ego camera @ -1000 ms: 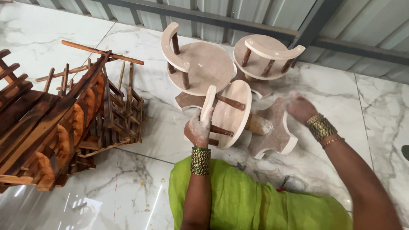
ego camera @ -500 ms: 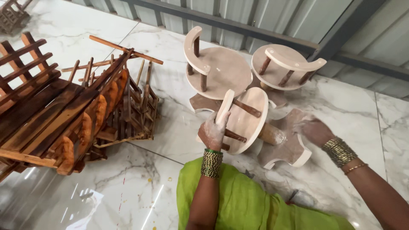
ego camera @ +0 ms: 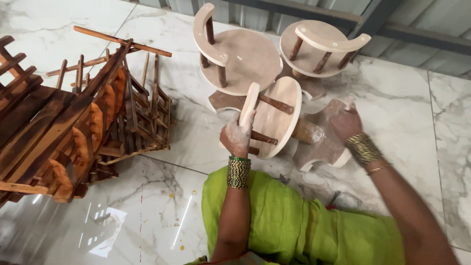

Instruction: The person sits on the floor assembling small wooden stools. They apply a white paste by hand to the seat and backrest parts, press the curved backrest onto the round seat, fit the backrest onto the leg assembly, and turn the stools over to seat the joints, working on one stool at a time.

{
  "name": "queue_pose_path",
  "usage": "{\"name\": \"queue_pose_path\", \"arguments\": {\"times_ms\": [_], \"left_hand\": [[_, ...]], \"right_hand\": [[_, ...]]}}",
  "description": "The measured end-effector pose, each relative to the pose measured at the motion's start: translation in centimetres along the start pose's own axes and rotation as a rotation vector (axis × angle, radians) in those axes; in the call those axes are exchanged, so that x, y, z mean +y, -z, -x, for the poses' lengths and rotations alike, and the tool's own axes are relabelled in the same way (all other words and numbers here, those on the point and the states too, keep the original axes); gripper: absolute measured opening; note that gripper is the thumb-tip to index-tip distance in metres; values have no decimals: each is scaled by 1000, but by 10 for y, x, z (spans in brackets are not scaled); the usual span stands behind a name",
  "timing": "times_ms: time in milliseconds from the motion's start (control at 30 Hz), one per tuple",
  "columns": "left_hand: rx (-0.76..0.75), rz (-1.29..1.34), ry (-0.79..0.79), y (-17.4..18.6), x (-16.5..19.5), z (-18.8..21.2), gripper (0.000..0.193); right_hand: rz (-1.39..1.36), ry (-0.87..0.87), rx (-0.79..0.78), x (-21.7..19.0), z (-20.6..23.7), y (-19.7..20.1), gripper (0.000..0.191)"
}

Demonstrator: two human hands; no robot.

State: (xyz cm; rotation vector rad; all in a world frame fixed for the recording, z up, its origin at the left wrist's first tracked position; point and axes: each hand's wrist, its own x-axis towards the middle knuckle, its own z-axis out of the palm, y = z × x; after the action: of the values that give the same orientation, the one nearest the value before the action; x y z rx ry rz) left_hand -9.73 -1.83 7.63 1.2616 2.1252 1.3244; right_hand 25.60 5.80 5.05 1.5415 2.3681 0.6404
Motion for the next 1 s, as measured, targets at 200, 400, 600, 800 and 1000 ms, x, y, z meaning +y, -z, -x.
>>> {"name": "queue_pose_path", "arguments": {"times_ms": [200, 400, 600, 800, 1000], "left_hand": [[-27, 43, 51, 9, 0, -7, 53], [-38, 113, 105, 15, -6, -14, 50], [-74, 106, 97, 9, -10, -16, 52], [-74, 125, 108, 9, -9, -16, 52], [-53, 144, 104, 9, -13, -17, 51]], "right_hand": [[-236, -363, 83, -91, -21, 4, 16], [-220, -331, 525, -141, 19, 8, 24], [-200, -370, 503, -131, 21, 18, 17], [-178, -511, 299, -143, 1, 4, 12], [-375, -418, 558, -140, 38, -1, 17]]}}
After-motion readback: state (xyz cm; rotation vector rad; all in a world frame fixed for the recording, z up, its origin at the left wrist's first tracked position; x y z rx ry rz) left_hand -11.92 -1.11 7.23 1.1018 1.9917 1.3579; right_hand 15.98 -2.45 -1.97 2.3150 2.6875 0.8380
